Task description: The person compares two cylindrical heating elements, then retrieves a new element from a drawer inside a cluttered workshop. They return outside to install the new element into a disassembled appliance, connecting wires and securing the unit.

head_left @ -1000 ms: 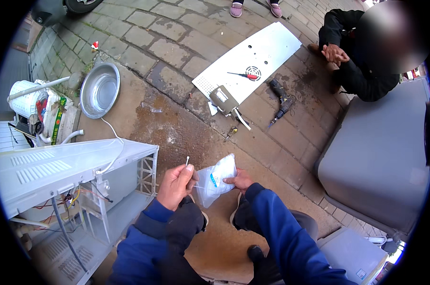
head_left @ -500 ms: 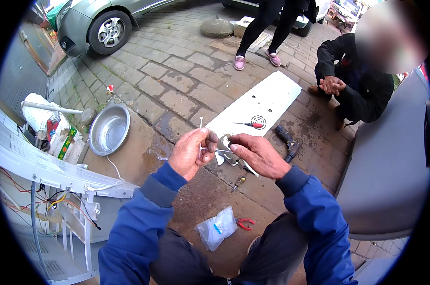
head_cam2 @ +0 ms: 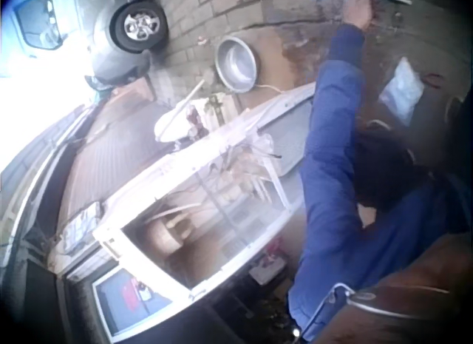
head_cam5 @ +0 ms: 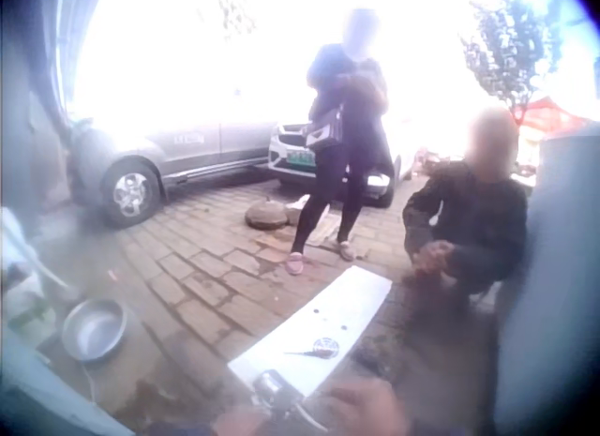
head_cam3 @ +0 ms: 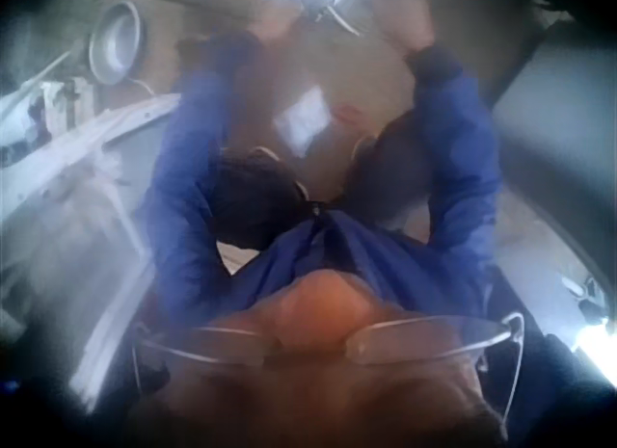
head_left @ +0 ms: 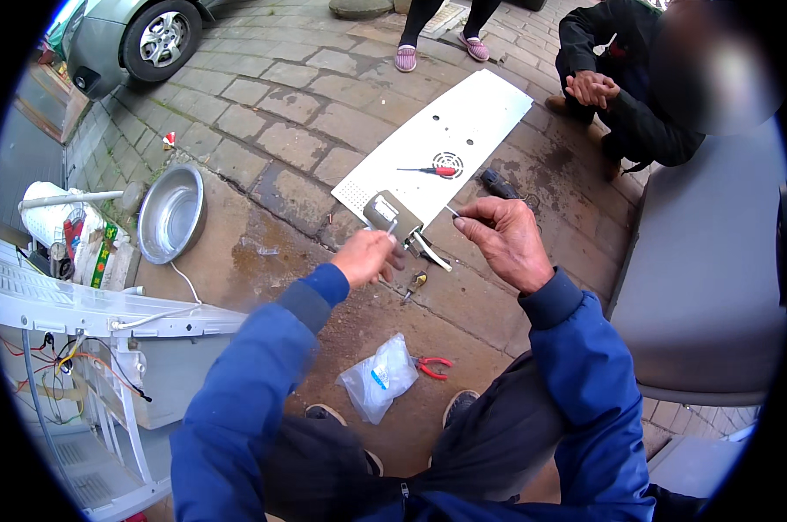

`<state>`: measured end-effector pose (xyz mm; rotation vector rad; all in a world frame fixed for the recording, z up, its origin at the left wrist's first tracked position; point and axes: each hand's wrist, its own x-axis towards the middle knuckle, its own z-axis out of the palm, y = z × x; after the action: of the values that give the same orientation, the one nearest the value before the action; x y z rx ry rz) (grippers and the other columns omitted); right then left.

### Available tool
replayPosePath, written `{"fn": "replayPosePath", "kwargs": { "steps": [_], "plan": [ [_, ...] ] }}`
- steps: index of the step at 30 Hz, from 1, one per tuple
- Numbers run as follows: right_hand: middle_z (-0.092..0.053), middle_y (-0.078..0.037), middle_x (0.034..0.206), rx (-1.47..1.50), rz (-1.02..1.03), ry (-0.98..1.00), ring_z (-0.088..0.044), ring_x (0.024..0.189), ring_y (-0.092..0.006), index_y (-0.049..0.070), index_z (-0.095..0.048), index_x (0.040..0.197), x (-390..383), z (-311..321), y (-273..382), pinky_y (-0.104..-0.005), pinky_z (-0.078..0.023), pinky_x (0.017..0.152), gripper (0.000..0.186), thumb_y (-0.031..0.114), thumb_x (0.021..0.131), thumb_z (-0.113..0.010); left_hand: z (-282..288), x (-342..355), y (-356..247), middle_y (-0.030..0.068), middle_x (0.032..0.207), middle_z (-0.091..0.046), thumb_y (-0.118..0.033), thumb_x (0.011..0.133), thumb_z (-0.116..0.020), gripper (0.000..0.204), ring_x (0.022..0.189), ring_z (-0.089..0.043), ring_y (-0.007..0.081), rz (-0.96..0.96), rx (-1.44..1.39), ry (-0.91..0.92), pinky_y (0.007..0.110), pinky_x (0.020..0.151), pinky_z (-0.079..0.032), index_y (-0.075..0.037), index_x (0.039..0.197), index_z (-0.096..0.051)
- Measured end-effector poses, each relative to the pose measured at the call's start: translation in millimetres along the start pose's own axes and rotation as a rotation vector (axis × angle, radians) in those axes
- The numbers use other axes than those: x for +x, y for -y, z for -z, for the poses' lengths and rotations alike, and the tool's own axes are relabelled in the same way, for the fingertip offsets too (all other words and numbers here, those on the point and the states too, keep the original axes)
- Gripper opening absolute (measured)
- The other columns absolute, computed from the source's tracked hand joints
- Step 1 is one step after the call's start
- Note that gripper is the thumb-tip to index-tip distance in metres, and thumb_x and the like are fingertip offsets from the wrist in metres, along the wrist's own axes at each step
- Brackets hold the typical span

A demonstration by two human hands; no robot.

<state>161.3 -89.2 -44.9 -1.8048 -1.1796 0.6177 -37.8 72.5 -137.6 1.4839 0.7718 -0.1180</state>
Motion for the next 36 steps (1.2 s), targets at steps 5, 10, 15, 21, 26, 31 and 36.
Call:
{"fn": "replayPosePath", "kwargs": {
  "steps": [5,10,15,21,26,31,36],
  "plan": [
    [-0.071,-0.018,0.083,-0.095,0.017,-0.091,-0.068,0.074,-0.0260,-0.003,-0.077,0.098,0,9,-10,-0.0381,-0.053,0.070,0.016,0.008,0.087,-0.073,-110,48,153,0.0207,0.103,-0.075,-0.038,0.098,-0.057,0.046,0.088,-0.075,0.0275,0.242,0.307,0.022,0.042,0.079,-0.059,0.005,0.107,-0.072],
    [-0.068,-0.017,0.080,-0.114,-0.040,-0.153,-0.065,0.072,-0.0265,-0.002,-0.077,0.098,-6,29,-34,-0.0380,-0.052,0.068,0.016,0.007,0.086,-0.074,-115,92,161,0.0276,0.111,-0.073,-0.060,0.079,-0.074,0.078,0.107,-0.070,0.0360,0.318,0.364,-0.497,0.046,0.097,-0.053,0.010,0.111,-0.071],
    [-0.068,-0.016,0.082,-0.066,0.036,-0.174,-0.067,0.073,-0.0269,-0.002,-0.076,0.099,-6,33,-39,-0.0376,-0.053,0.068,0.015,0.000,0.085,-0.072,-42,180,153,0.0355,0.121,-0.066,-0.056,0.071,-0.085,0.098,0.113,-0.068,0.0362,0.206,-0.391,-0.858,0.040,0.097,-0.052,0.027,0.116,-0.060],
    [-0.069,-0.018,0.084,-0.075,0.048,-0.149,-0.070,0.074,-0.0296,-0.002,-0.074,0.099,-6,36,-43,-0.0376,-0.055,0.068,0.016,-0.003,0.083,-0.071,-22,223,135,0.0271,0.126,-0.068,-0.037,0.071,-0.091,0.080,0.112,-0.068,0.0310,0.216,-0.407,-0.852,0.036,0.095,-0.054,0.019,0.122,-0.063],
    [-0.069,-0.020,0.086,-0.048,0.036,-0.119,-0.069,0.071,-0.0314,-0.002,-0.074,0.097,-3,34,-44,-0.0383,-0.054,0.067,0.013,-0.003,0.084,-0.070,-20,205,122,0.0187,0.120,-0.070,-0.024,0.076,-0.089,0.065,0.101,-0.070,0.0285,0.274,-0.693,-0.748,0.038,0.088,-0.056,0.013,0.122,-0.064],
    [-0.072,-0.015,0.083,0.128,-0.162,-0.130,-0.068,0.062,-0.0196,-0.005,-0.071,0.103,5,30,-54,-0.0328,-0.054,0.058,0.014,0.001,0.093,-0.063,-40,128,83,0.0139,0.136,-0.058,-0.042,0.084,-0.083,0.074,0.126,-0.057,0.0315,-0.107,-1.366,-0.540,0.053,0.104,-0.053,-0.009,0.142,-0.051],
    [-0.068,-0.011,0.076,0.499,-0.350,0.032,-0.063,0.058,-0.0124,-0.011,-0.065,0.106,10,18,-53,-0.0283,-0.051,0.052,0.018,0.001,0.096,-0.057,-70,39,7,0.0091,0.140,-0.058,-0.054,0.086,-0.077,0.076,0.128,-0.058,0.0264,-0.504,-1.441,-0.496,0.048,0.103,-0.054,-0.013,0.144,-0.050]
  ]
}}
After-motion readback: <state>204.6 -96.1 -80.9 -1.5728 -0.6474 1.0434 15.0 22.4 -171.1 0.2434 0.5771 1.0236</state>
